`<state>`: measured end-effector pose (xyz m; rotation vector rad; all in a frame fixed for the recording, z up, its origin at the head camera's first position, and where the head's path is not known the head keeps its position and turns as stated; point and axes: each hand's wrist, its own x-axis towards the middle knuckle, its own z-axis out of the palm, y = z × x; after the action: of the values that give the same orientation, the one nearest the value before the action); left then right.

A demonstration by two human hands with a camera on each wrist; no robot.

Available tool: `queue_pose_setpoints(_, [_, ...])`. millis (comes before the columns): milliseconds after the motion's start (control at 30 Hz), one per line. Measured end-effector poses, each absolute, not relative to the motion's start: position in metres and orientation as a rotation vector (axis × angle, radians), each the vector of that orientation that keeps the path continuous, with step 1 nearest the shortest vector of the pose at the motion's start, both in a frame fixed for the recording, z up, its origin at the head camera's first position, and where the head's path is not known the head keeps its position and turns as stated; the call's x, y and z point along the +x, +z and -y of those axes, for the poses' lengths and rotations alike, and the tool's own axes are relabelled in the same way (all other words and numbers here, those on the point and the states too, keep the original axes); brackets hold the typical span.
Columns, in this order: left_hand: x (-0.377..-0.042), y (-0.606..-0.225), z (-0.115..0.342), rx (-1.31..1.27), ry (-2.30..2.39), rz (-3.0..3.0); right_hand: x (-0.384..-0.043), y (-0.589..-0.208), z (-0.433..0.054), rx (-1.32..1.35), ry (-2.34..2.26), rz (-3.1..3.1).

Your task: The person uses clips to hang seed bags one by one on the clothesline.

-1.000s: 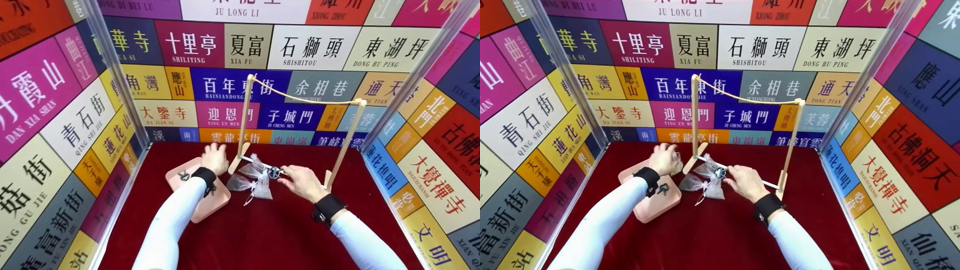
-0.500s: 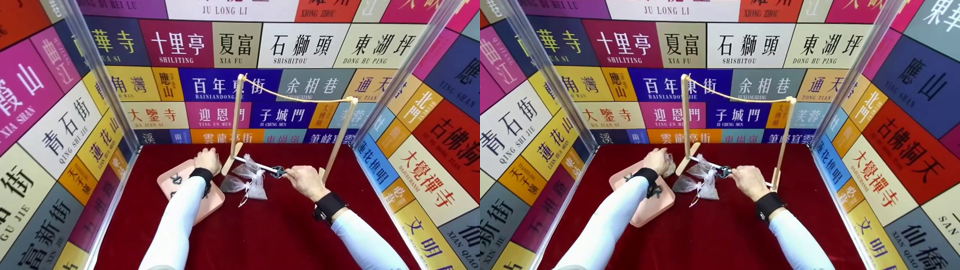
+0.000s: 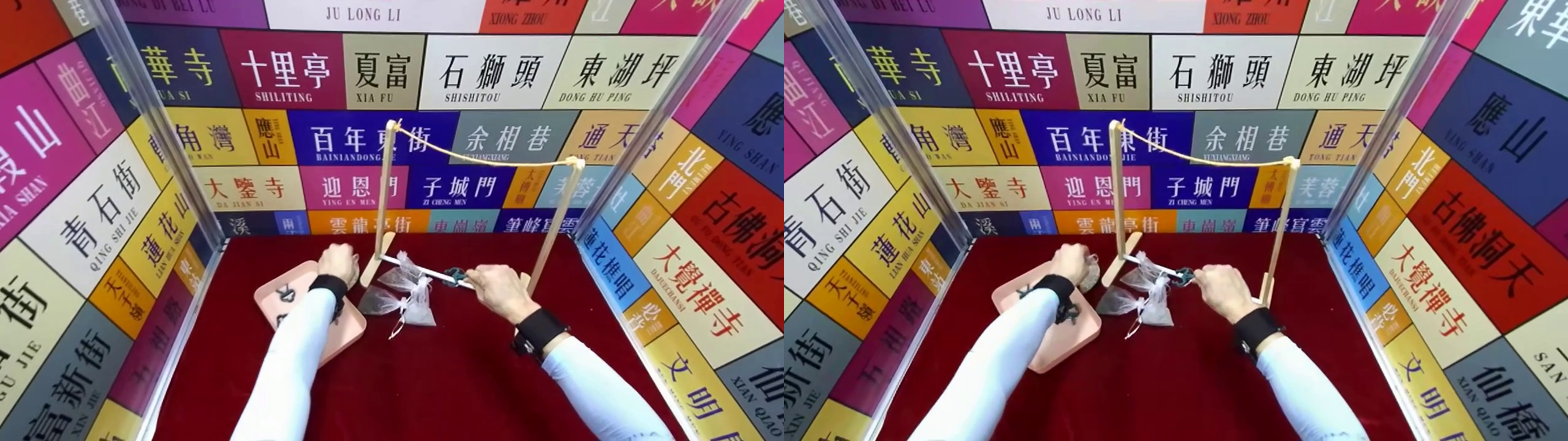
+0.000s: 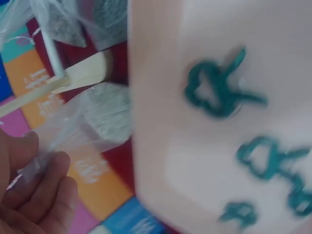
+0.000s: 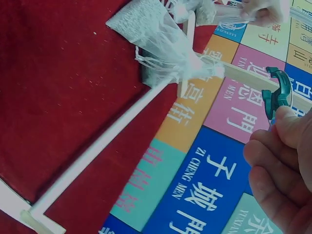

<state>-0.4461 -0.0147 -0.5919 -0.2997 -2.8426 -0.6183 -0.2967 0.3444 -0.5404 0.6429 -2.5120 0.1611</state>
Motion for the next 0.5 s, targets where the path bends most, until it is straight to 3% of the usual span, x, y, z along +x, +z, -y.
queue_pose_setpoints(500, [-0.450, -0.455, -0.023, -0.669, -0.395, 2.712, -0.342, -0.456, -0.315, 0.632, 0.157, 2.436])
